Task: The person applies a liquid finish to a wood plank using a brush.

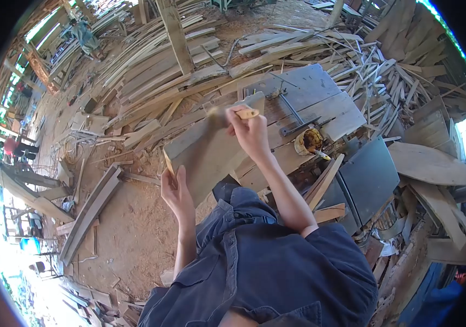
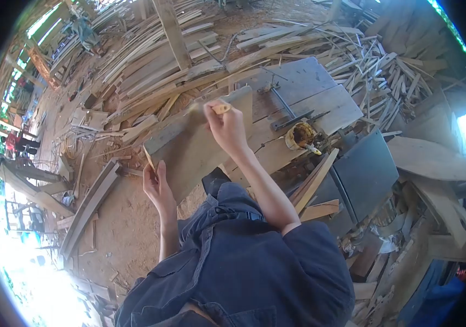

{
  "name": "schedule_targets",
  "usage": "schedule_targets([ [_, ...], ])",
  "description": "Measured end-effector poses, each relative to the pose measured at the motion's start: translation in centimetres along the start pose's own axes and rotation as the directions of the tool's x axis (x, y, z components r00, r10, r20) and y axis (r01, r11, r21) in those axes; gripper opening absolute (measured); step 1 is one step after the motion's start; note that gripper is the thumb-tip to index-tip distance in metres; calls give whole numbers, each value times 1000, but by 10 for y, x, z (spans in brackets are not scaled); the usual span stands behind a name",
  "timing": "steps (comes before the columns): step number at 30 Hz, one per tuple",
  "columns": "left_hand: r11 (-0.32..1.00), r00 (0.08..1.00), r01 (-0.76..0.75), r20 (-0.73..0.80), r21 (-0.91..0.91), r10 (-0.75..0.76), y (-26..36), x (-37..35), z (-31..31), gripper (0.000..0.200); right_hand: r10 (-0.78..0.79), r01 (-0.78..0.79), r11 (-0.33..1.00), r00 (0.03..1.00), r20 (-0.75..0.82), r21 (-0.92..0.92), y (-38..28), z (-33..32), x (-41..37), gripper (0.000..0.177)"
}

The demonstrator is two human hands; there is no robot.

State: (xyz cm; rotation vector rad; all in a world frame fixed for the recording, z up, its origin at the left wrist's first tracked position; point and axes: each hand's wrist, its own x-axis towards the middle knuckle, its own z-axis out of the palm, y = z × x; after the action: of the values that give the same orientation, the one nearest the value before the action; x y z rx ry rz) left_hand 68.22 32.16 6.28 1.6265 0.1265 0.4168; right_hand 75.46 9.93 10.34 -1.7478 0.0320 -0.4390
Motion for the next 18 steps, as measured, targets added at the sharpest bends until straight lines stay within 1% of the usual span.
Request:
schedule_targets([
  [1, 1000, 999, 31, 8, -7, -31, 3, 0, 0, 24, -208, 201, 971, 978, -35, -132, 5, 4, 4, 21],
  [2, 998, 998, 63, 16, -14, -63, 4, 0, 0, 24, -210, 205, 970, 977, -24, -129, 10, 6, 0, 21],
  [3, 998, 998, 67, 9, -11, -67, 0, -1, -1, 24, -106, 78, 985, 979, 176, 157, -9, 11, -10, 20],
  [4, 999, 999, 35, -5, -13, -35, -7, 1, 0, 24, -59, -107, 912, 921, 384, 397, -24, 14, -19, 18],
  [5, 1000, 1000, 0, -16, -16, 0, -11, 2, 0, 24, -130, -233, 781, 847, 515, 580, -32, 15, -25, 17],
  [6, 1000, 1000, 0, -16, -16, 0, -10, 2, -1, 24, -130, -233, 781, 847, 516, 580, -29, 17, -23, 17],
  [7, 1000, 1000, 6, 13, 26, -7, -8, 2, -3, 24, -34, -187, 863, 906, 423, 470, -23, 18, -18, 17],
  [8, 998, 999, 12, 39, 68, -15, -6, 1, -6, 24, 45, -157, 926, 949, 312, 343, -19, 20, -16, 17],
  [9, 998, 999, 12, 34, 68, -15, -7, 2, -7, 24, 98, -129, 956, 987, 129, 262, -24, 20, -18, 18],
  [10, 999, 999, 2, 42, 51, -4, -9, 3, -8, 25, 95, -127, 957, 987, 133, 261, -24, 24, -18, 18],
  [12, 999, 998, -5, 55, 34, 3, -11, 3, -7, 26, -127, 94, 936, 989, 76, 339, -20, 31, -22, 22],
  [13, 1000, 998, -8, 69, 29, 6, -10, 4, -6, 27, -95, -41, 879, 961, 258, 475, -19, 28, -25, 22],
  [14, 1000, 996, -11, 84, 23, 9, -10, 4, -6, 28, -92, -42, 879, 962, 256, 474, -17, 22, -25, 22],
  [15, 1000, 996, -11, 86, 22, 9, -10, 3, -6, 28, -67, -84, 876, 954, 292, 474, -16, 16, -23, 21],
  [16, 998, 997, 8, 72, 66, -13, -10, 2, -7, 28, -43, -126, 873, 943, 331, 472, -15, 12, -19, 21],
  [17, 993, 998, 29, 56, 111, -35, -11, 0, -8, 28, -62, 27, 973, 987, 149, 230, 5, 13, -13, 20],
  [18, 994, 998, 29, 58, 110, -36, -15, -3, -8, 28, -62, 27, 973, 987, 148, 229, 22, 11, -7, 20],
])
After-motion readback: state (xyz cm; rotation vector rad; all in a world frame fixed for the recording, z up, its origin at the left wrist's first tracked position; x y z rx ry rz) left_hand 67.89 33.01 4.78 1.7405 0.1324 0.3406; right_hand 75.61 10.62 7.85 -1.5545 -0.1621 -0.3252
